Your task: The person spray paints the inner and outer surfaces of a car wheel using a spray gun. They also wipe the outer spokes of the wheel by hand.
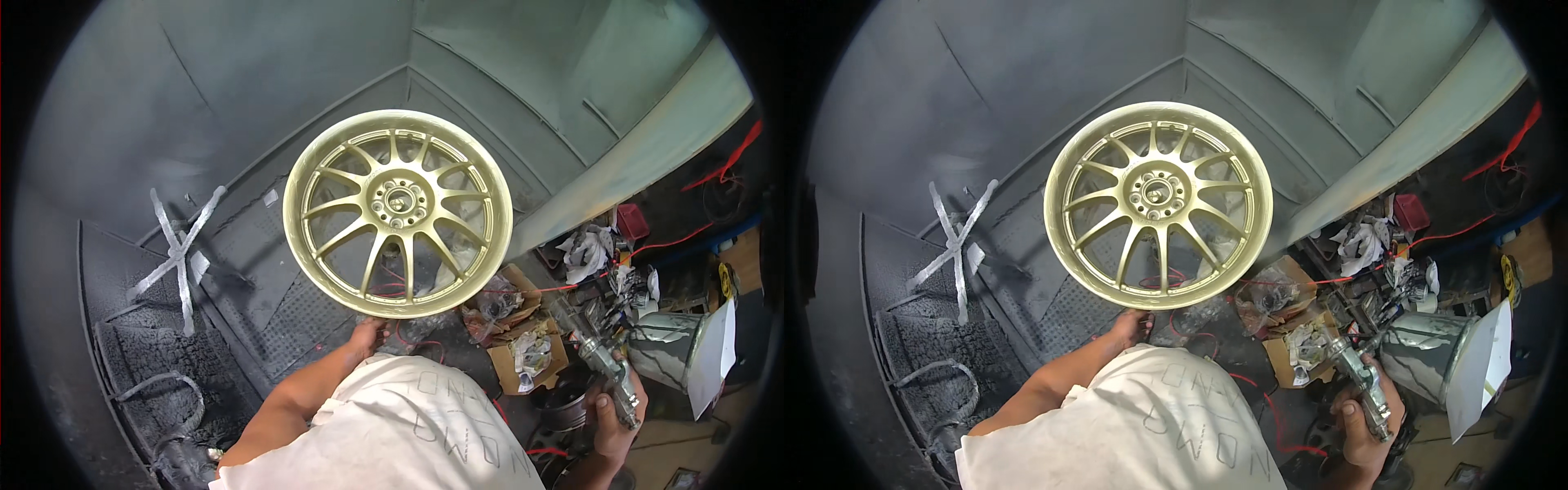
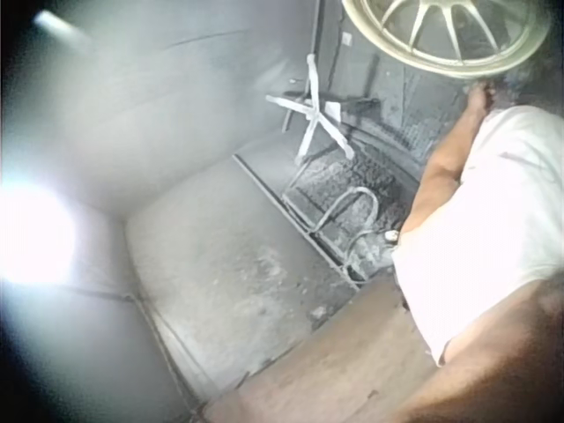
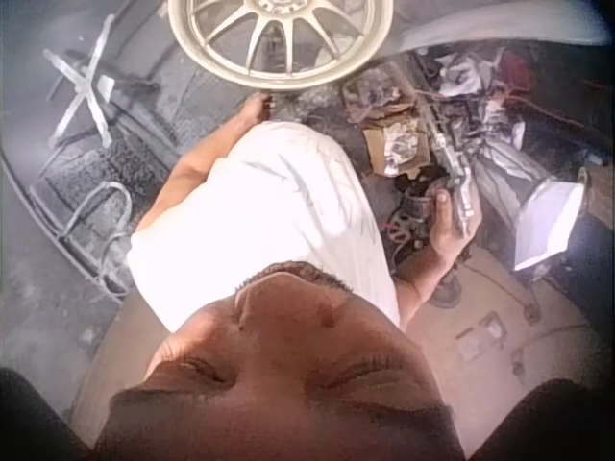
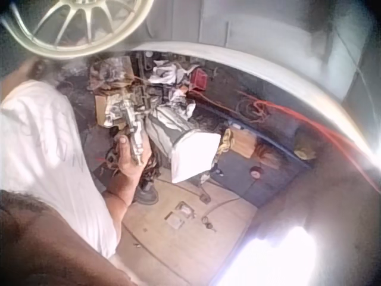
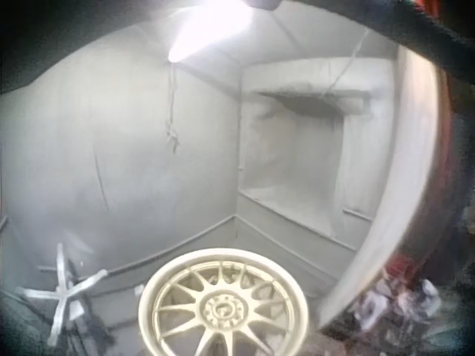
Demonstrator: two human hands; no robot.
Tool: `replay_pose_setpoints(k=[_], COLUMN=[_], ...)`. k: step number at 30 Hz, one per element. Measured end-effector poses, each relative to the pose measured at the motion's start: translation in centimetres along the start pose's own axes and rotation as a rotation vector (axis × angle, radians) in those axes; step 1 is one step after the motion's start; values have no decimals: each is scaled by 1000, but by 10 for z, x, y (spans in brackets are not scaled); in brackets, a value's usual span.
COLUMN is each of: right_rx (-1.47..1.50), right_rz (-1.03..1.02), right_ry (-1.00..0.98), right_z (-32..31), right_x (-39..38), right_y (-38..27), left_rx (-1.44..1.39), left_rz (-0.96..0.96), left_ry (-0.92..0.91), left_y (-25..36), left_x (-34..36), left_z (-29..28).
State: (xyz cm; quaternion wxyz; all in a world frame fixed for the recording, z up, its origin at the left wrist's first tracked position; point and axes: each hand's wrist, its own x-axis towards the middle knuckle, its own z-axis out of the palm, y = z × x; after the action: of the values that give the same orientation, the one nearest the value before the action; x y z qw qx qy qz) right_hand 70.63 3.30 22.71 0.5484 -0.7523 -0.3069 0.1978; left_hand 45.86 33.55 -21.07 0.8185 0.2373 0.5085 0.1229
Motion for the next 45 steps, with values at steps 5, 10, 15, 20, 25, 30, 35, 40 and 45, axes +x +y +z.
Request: replay_pose_setpoints(k=[5,10,15,20,25,30,35,40,45], right_rx=[171,156,-54,12,29,12,-5,18,-182], right_rz=[78,82,-20,224,435,195,-19,-29,-5], right_ry=[-268,-311,-51,-226,-555,-651,-411,-143,37], right_z=[-4,18,20,30,72,108,139,140,117], right_x=[-13,-1,24,31,51,76,98,106,98], right_y=[1,-8,-16,-24,-53,-61,-76,-75,-64], left_rx=[-44,3,80,1,-37,73,203,441,1130], left_rz=[10,-22,-1,38,25,-18,-36,-5,168], left_ry=[11,90,11,35,70,-1,-79,-65,-16], left_y=[-6,6,11,12,15,27,46,54,51], left_x=[8,2,-4,2,5,7,6,17,36], left_z=[-10,11,0,-28,-35,-44,-56,-81,-167])
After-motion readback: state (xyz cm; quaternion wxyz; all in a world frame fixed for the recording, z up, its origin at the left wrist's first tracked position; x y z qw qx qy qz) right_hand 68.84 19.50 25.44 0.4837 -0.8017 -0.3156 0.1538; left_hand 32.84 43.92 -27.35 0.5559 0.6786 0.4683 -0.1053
